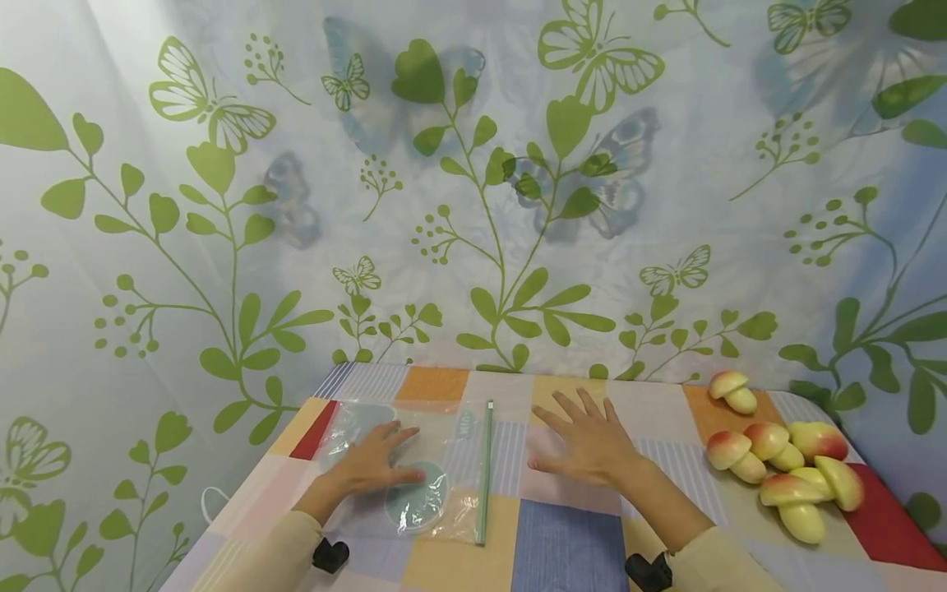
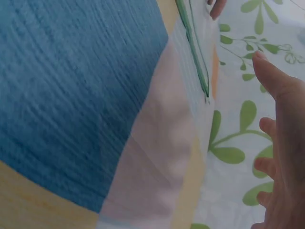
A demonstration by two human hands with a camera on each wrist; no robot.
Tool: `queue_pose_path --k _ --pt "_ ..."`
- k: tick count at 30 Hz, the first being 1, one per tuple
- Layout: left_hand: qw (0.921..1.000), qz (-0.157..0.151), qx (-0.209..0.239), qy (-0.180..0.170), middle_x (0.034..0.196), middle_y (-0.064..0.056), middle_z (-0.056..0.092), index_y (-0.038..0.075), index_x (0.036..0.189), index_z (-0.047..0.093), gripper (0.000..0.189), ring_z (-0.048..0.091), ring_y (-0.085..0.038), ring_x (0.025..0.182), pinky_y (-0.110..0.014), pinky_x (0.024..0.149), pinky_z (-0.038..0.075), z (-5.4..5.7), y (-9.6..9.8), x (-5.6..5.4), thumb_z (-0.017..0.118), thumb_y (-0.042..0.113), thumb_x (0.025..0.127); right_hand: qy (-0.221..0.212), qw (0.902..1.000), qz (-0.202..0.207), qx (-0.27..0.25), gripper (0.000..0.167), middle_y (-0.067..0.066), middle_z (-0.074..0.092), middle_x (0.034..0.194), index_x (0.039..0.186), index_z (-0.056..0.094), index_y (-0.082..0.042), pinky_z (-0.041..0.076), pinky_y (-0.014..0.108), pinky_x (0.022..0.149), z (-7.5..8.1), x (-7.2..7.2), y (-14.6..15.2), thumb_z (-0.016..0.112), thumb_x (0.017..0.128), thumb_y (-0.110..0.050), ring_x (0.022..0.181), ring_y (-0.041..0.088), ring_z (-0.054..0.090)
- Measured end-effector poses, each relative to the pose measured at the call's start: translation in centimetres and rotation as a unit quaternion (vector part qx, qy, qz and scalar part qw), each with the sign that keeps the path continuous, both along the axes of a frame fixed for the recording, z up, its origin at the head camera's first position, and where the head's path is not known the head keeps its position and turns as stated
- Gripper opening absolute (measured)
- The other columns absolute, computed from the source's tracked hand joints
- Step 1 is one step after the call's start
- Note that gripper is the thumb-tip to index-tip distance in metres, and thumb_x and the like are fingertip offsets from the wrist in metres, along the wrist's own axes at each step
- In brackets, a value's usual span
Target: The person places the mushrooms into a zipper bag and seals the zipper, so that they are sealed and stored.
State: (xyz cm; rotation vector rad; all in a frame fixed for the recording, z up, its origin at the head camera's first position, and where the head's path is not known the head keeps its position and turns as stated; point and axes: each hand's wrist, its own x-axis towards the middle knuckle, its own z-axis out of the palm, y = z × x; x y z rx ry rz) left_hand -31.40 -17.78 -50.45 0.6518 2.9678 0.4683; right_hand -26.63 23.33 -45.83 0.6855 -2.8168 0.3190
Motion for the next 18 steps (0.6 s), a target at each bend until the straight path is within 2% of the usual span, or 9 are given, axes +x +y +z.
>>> queue_pose_path --k 9,18 --pt "0.9998 0.017 -0.003 0.002 0.156 -0.018 0.043 0.022 0.144 0.062 0.095 0.036 -0.049 0.141 -0.092 0.092 0.022 -0.4 0.5 0.0 0.064 0.086 0.074 -0.008 0.9995 0.028 -0.008 0.082 0.017 0.044 0.157 0.152 0.055 -0.025 0.022 0.083 0.105 -1.2 -0.1 -2.4 0.061 0.088 -0.075 0.145 0.055 0.028" --pt "0.9996 0.025 0.003 -0.012 0.155 -0.021 0.043 0.019 0.139 0.064 0.087 0.035 -0.052 0.141 -0.092 0.093 0.022 -0.2 1.0 0.0 0.075 0.076 0.074 -0.050 0.9973 0.053 -0.009 0.083 0.016 0.044 0.157 0.153 0.054 -0.022 0.022 0.082 0.106 -2.4 -0.4 -4.6 0.057 0.090 -0.076 0.145 0.054 0.028"
